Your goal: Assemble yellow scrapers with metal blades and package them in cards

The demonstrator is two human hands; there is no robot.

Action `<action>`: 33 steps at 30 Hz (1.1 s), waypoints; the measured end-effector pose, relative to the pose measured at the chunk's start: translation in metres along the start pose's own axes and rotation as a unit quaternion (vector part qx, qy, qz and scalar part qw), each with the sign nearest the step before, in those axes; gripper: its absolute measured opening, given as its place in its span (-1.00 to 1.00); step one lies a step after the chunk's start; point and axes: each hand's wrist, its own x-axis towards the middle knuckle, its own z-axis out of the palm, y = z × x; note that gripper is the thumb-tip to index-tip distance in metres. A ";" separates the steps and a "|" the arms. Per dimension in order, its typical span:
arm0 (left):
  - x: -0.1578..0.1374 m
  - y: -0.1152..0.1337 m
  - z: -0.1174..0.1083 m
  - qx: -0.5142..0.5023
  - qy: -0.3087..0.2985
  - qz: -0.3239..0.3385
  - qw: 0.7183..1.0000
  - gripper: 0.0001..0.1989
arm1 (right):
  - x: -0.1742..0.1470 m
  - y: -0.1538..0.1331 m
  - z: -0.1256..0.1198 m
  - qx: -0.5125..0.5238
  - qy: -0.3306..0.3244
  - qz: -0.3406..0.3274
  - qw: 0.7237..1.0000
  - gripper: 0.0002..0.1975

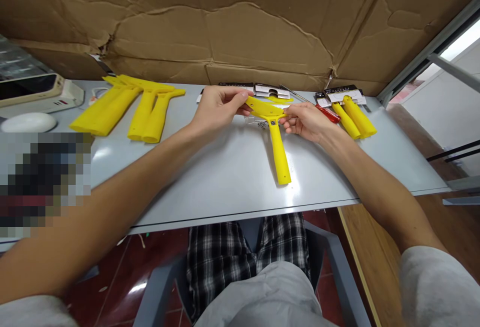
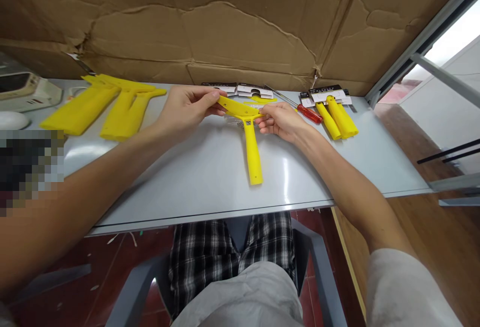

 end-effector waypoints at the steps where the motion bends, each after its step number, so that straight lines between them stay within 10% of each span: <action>1: 0.000 0.000 -0.001 0.014 0.005 0.004 1.000 -0.90 | 0.000 0.000 -0.001 -0.001 0.000 -0.001 1.000 -0.92; 33: 0.000 -0.009 -0.001 -0.078 -0.044 -0.145 0.985 -0.91 | 0.003 0.004 -0.004 -0.028 -0.031 -0.019 0.999 -0.92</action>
